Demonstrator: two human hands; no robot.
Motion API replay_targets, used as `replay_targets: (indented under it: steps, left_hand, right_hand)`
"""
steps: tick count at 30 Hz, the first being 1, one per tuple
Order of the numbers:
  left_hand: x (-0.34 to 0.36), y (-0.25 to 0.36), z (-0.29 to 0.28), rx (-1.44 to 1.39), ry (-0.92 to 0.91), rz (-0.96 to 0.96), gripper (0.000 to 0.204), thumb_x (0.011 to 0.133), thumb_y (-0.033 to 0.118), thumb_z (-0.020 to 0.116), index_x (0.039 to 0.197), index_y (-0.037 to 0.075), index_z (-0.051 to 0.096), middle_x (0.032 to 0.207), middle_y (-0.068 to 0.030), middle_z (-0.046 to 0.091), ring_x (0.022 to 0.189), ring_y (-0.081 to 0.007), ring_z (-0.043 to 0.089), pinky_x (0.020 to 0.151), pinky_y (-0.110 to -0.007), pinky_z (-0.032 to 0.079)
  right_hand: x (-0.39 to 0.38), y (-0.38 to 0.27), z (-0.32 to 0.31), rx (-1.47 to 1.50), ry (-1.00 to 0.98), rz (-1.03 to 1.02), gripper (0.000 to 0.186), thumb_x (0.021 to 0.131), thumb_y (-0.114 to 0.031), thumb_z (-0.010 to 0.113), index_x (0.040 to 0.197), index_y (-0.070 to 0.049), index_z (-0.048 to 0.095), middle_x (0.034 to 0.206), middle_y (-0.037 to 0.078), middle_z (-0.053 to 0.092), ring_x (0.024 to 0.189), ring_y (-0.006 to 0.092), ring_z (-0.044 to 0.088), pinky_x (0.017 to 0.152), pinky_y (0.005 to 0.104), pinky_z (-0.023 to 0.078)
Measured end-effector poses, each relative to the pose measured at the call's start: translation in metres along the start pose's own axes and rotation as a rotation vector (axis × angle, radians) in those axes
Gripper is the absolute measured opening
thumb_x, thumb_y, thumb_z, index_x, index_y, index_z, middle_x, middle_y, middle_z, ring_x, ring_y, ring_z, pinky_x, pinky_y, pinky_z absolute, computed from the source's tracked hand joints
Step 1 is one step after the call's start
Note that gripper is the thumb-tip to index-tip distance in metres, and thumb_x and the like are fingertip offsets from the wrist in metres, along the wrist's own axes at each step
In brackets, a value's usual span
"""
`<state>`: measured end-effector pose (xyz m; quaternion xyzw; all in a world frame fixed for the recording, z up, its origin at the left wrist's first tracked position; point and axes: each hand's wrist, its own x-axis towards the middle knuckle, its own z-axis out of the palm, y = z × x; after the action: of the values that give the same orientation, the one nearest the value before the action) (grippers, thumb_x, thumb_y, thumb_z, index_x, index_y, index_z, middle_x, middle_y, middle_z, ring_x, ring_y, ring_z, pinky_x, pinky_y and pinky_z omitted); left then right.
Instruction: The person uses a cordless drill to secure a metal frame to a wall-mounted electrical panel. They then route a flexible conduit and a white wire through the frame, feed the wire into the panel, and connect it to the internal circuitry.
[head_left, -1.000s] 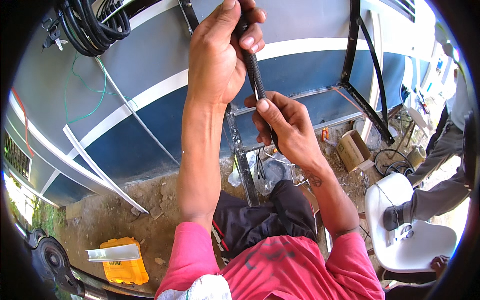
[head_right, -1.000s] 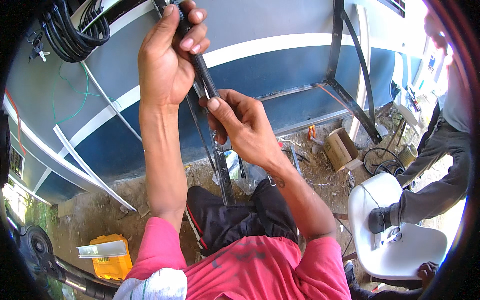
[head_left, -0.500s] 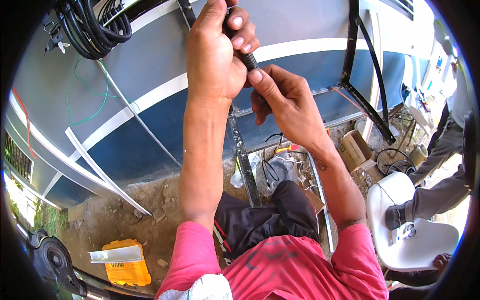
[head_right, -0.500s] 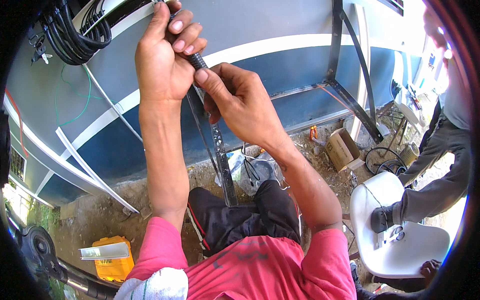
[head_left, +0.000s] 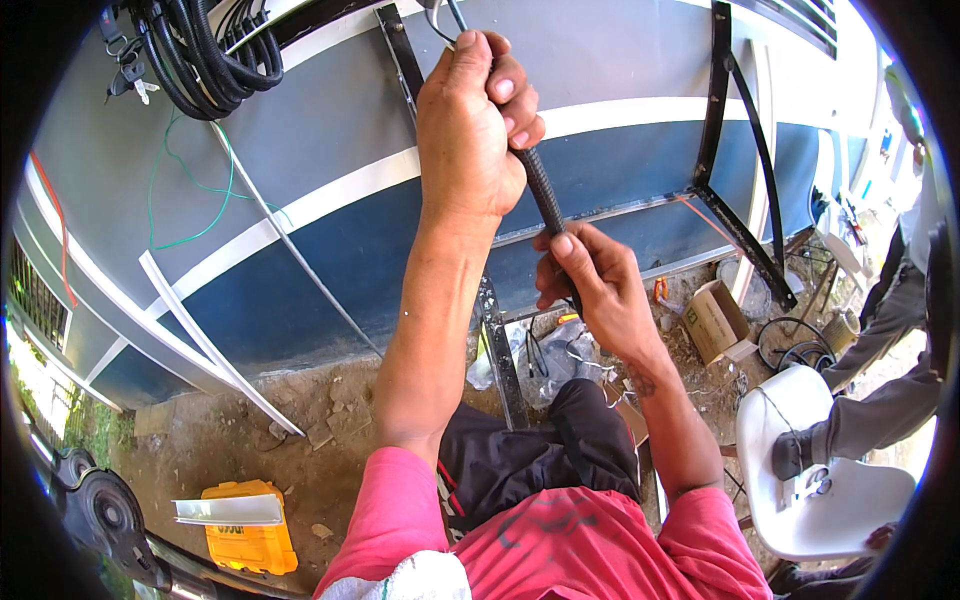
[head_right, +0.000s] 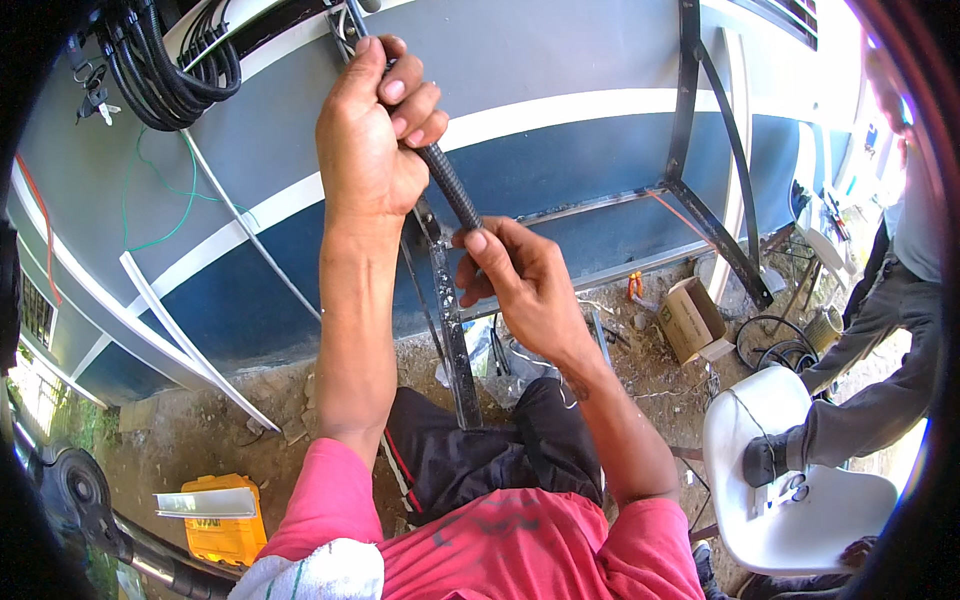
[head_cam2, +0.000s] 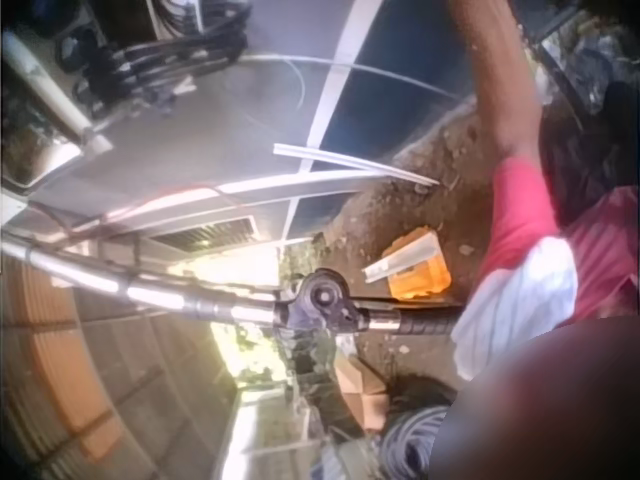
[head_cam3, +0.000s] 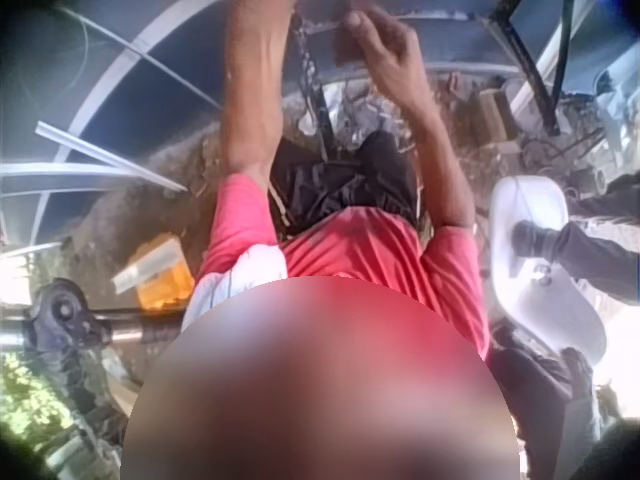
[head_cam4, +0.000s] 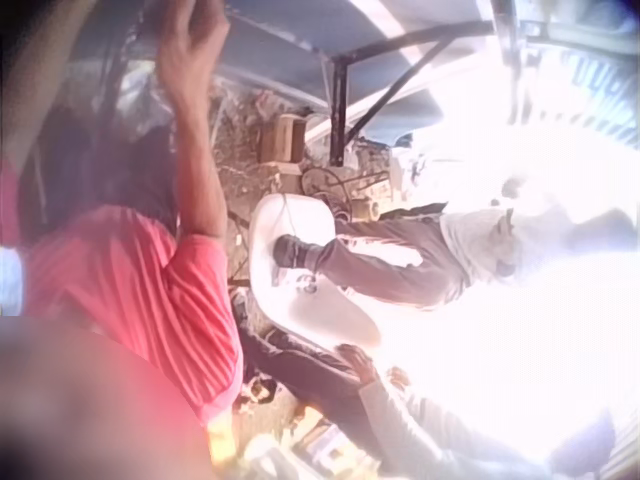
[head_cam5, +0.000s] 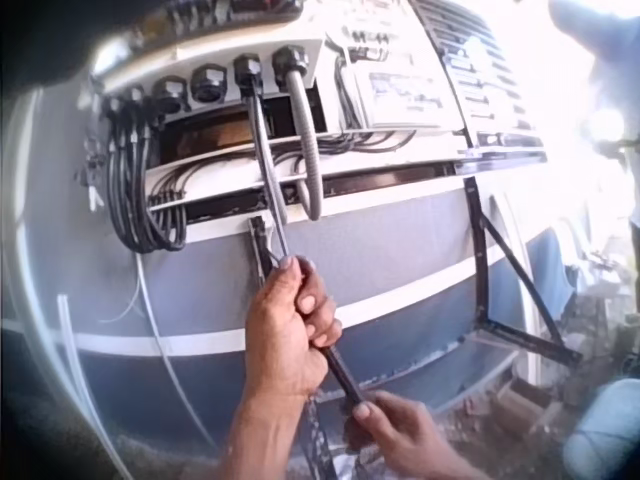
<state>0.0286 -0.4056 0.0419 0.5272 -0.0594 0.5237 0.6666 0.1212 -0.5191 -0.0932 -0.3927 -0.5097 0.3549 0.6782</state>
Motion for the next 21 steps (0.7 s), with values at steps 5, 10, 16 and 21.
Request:
replay_targets:
  steps: [5, 10, 16, 21]
  left_hand:
    - [0.001, -0.003, -0.005, -0.015, 0.012, 0.020, 0.028, 0.116, 0.032, 0.051, 0.117, 0.005, 0.059, 0.073, 0.0055, 0.041, 0.057, -0.0060, 0.030, 0.056, -0.025, 0.029]
    - [0.010, 0.007, -0.015, -0.233, -0.429, -0.044, 0.042, 0.116, 0.037, 0.048, 0.128, -0.002, 0.058, 0.086, -0.0005, 0.061, 0.065, -0.0097, 0.053, 0.064, -0.027, 0.046]
    - [0.009, -0.006, -0.012, -0.106, 0.013, -0.088, 0.031, 0.115, 0.036, 0.052, 0.117, 0.008, 0.063, 0.072, 0.0046, 0.045, 0.053, -0.0070, 0.036, 0.051, -0.026, 0.033]
    - [0.031, 0.014, -0.032, -0.204, -0.039, -0.067, 0.036, 0.115, 0.034, 0.050, 0.127, 0.004, 0.066, 0.089, 0.0011, 0.065, 0.066, -0.0082, 0.057, 0.058, -0.026, 0.048]
  right_hand:
    - [-0.009, 0.011, -0.004, -0.016, 0.011, -0.020, 0.042, 0.114, -0.034, 0.058, 0.123, 0.006, 0.067, 0.088, 0.006, 0.070, 0.077, 0.0113, 0.069, 0.071, 0.0283, 0.060]
    - [-0.019, 0.017, -0.010, 0.004, 0.008, 0.029, 0.041, 0.114, -0.032, 0.059, 0.127, 0.006, 0.067, 0.092, 0.006, 0.072, 0.081, 0.0107, 0.069, 0.075, 0.0282, 0.060]
    - [-0.020, 0.008, -0.015, -0.022, 0.024, 0.037, 0.040, 0.114, -0.032, 0.058, 0.128, 0.005, 0.066, 0.091, 0.005, 0.071, 0.079, 0.0112, 0.068, 0.074, 0.0280, 0.059]
    - [-0.023, -0.007, -0.016, -0.019, -0.014, 0.031, 0.040, 0.114, -0.032, 0.058, 0.126, 0.005, 0.067, 0.088, 0.004, 0.069, 0.074, 0.0090, 0.063, 0.068, 0.0262, 0.053]
